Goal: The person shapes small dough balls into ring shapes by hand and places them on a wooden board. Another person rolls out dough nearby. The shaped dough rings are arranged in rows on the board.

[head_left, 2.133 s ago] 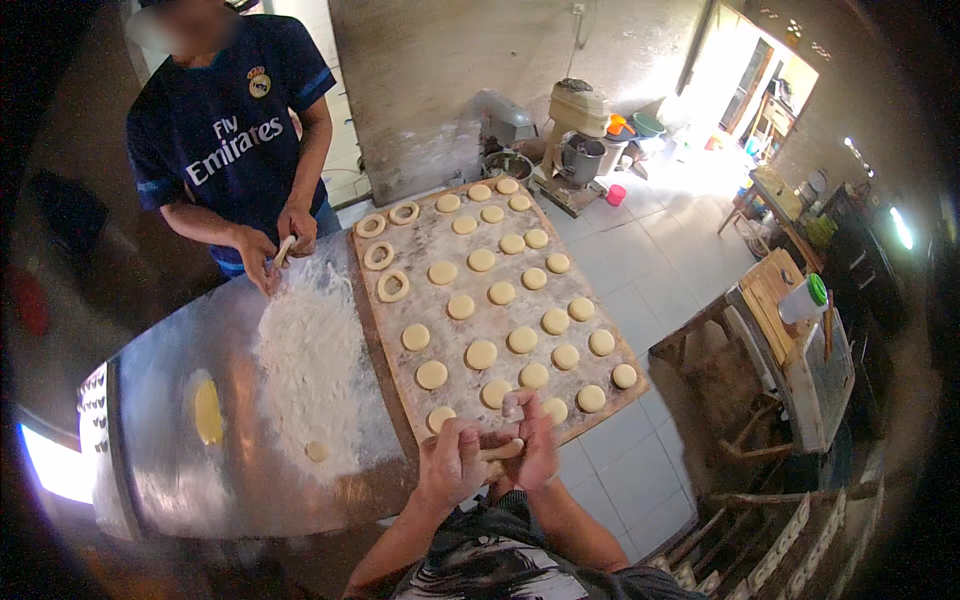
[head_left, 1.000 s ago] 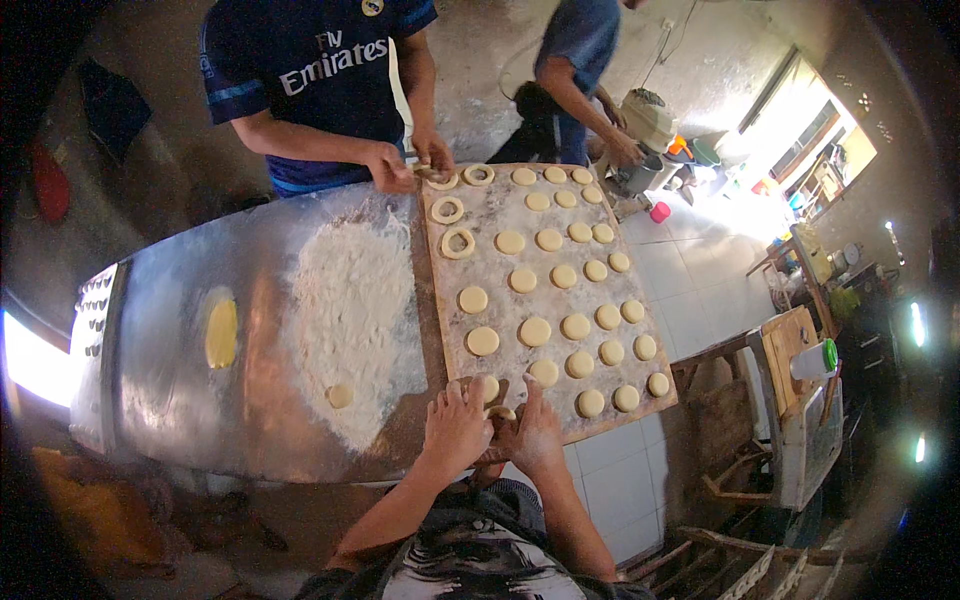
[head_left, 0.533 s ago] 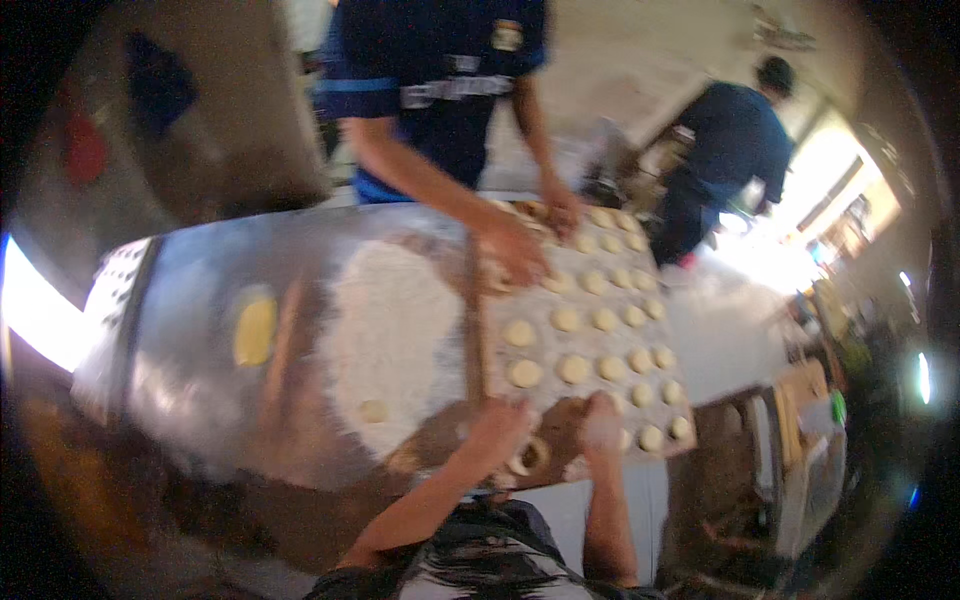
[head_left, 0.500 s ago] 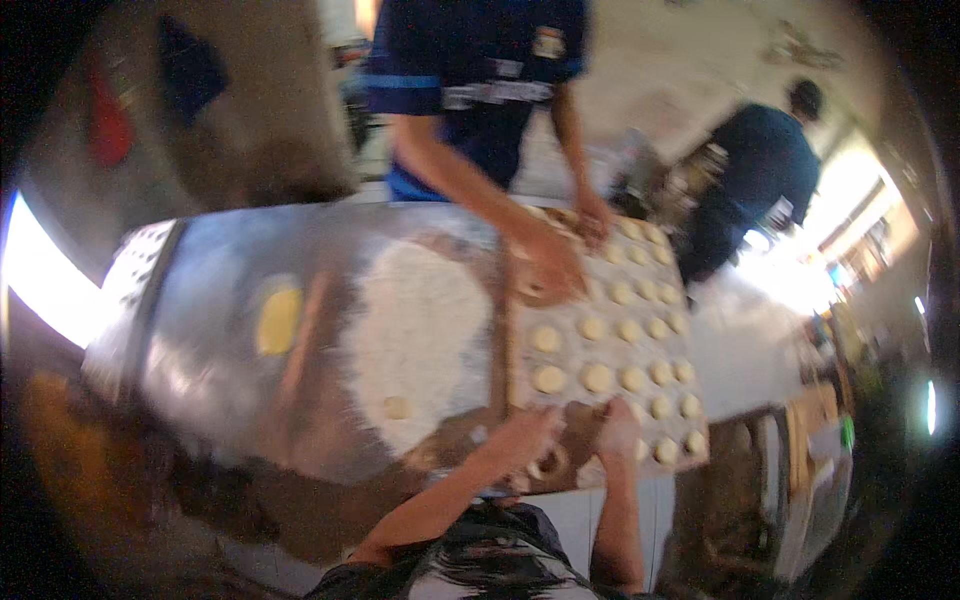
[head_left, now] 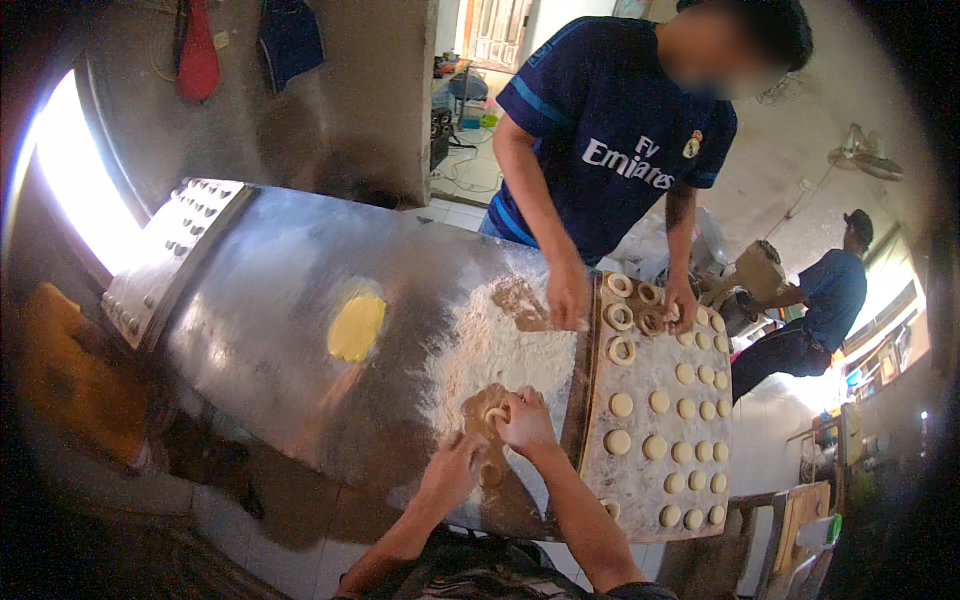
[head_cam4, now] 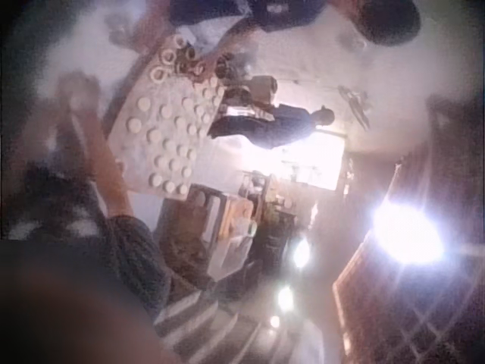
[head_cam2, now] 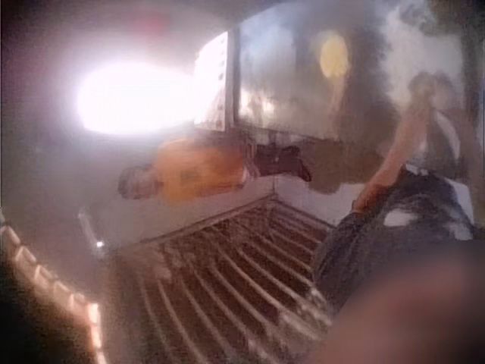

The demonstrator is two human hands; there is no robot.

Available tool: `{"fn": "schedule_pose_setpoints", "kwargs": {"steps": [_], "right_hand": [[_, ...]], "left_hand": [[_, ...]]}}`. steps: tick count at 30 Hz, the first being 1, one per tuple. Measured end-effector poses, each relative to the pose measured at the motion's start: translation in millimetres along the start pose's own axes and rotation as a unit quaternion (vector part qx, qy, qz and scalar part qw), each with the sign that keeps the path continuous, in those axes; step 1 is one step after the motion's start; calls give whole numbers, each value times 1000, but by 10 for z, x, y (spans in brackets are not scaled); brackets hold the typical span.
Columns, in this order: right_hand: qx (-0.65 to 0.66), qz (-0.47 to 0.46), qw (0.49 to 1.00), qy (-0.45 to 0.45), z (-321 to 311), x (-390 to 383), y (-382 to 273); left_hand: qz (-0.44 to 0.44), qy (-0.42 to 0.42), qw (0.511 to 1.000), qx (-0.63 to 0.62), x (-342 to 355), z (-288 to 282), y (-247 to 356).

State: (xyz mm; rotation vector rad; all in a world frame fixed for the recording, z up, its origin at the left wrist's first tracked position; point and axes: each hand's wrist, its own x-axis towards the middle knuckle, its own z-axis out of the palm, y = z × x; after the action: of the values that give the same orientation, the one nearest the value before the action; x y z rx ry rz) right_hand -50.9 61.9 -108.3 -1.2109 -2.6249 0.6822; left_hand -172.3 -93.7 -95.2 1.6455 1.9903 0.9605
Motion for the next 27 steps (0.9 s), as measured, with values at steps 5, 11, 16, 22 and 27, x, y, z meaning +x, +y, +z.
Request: {"fn": "schedule_pose_setpoints", "kwargs": {"steps": [5,11,16,22,27], "right_hand": [[324,113,939,-31,-268,-296,-107],[490,85,867,41,-496,-696,-405],[59,55,959,270,-150,-650,-377],[613,41,785,79,-551,-859,-532],[837,-47,543,40,-528,-1151,-161]], "left_hand": [[-122,6,979,-163,286,-166,119],[-91,-85,935,-331,398,-546,411],[2,-123,976,-180,384,-599,595],[110,108,960,-234,424,-80,480],[15,-1,656,-755,333,115,782]]}}
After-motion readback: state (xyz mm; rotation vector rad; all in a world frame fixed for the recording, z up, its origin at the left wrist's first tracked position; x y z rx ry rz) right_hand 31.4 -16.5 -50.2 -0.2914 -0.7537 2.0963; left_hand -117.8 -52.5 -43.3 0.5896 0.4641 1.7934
